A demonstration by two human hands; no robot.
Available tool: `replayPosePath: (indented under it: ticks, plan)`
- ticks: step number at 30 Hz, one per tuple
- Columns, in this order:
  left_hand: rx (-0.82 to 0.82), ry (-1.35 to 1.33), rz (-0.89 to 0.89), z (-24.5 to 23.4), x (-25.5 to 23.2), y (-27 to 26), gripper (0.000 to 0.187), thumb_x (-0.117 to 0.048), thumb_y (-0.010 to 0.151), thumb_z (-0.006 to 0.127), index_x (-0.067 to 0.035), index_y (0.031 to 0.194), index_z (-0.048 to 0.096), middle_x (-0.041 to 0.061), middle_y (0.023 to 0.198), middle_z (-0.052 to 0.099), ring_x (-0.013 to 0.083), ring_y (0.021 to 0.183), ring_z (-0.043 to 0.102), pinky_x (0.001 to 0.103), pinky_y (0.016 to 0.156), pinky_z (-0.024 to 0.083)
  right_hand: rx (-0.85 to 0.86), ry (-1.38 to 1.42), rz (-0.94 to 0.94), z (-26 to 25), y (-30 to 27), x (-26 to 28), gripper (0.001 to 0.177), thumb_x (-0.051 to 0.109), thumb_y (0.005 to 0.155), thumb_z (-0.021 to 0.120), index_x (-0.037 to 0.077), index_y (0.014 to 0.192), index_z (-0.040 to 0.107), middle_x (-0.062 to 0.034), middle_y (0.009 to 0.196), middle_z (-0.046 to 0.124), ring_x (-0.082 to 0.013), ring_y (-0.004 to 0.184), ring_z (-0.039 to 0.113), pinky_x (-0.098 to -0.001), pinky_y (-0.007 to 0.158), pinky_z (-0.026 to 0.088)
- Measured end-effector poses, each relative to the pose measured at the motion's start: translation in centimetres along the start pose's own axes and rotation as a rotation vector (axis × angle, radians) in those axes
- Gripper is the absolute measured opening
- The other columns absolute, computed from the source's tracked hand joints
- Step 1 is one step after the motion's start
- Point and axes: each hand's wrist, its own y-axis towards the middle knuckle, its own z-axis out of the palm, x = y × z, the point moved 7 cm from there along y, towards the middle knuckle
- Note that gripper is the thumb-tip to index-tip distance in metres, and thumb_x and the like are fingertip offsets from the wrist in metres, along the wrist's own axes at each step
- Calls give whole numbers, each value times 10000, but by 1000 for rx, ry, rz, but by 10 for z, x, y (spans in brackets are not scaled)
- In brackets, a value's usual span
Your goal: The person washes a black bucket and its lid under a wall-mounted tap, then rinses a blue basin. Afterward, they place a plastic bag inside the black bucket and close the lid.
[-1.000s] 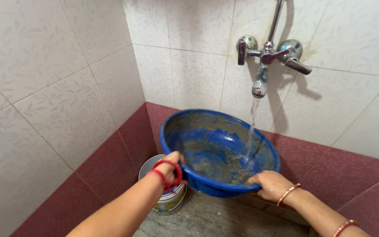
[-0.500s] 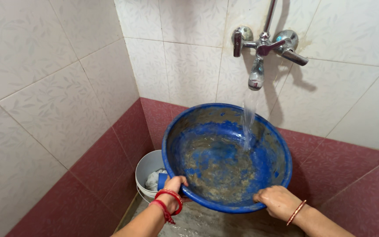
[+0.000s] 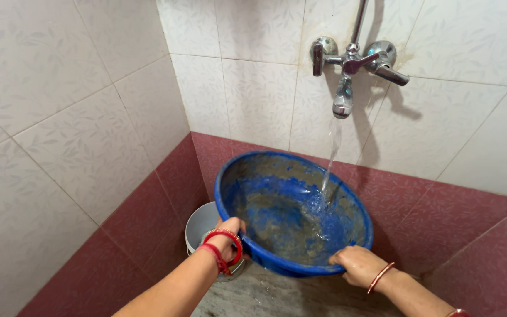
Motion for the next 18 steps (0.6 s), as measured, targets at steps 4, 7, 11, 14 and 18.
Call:
replayPosePath:
  ticks: [4, 7, 11, 14, 18]
  plan:
    - [85, -60, -111, -29, 49, 37, 479, -75, 736, 582, -98, 1202, 474, 173, 857, 532, 359, 788, 604, 613, 700, 606, 20, -48, -72, 3, 3, 16, 333, -30, 680, 685, 74, 991, 740, -146, 967, 730, -361, 996, 671, -481, 873, 527]
    - [135, -141, -169, -39, 93, 52, 376, -98, 727, 590, -4, 1090, 552, 180, 865, 634, 360, 778, 679, 583, 690, 633, 3, -84, -140, 7, -3, 24, 289, -14, 692, 682, 75, 960, 739, -154, 923, 724, -372, 945, 679, -488, 823, 534]
    - [90, -200, -161, -34, 127, 51, 367, -49, 736, 600, -29, 1095, 523, 146, 861, 562, 337, 765, 647, 585, 721, 664, 8, -134, -108, 18, -25, 17, 204, 2, 759, 660, 84, 932, 730, -139, 882, 709, -367, 892, 683, -488, 763, 540]
    - [111, -181, -67, -15, 122, 42, 423, -53, 728, 620, -83, 1137, 522, 124, 859, 547, 307, 723, 628, 568, 686, 651, -51, -172, -75, 23, -40, 4, 198, 1, 756, 653, 83, 922, 725, -130, 856, 701, -358, 864, 684, -479, 756, 542]
    - [137, -138, 33, 16, 80, 27, 560, 2, 713, 589, -173, 1238, 504, 133, 884, 572, 303, 711, 622, 549, 642, 624, -228, -150, -70, 20, -50, -7, 252, -35, 698, 633, 78, 904, 725, -108, 917, 720, -333, 870, 693, -465, 794, 540]
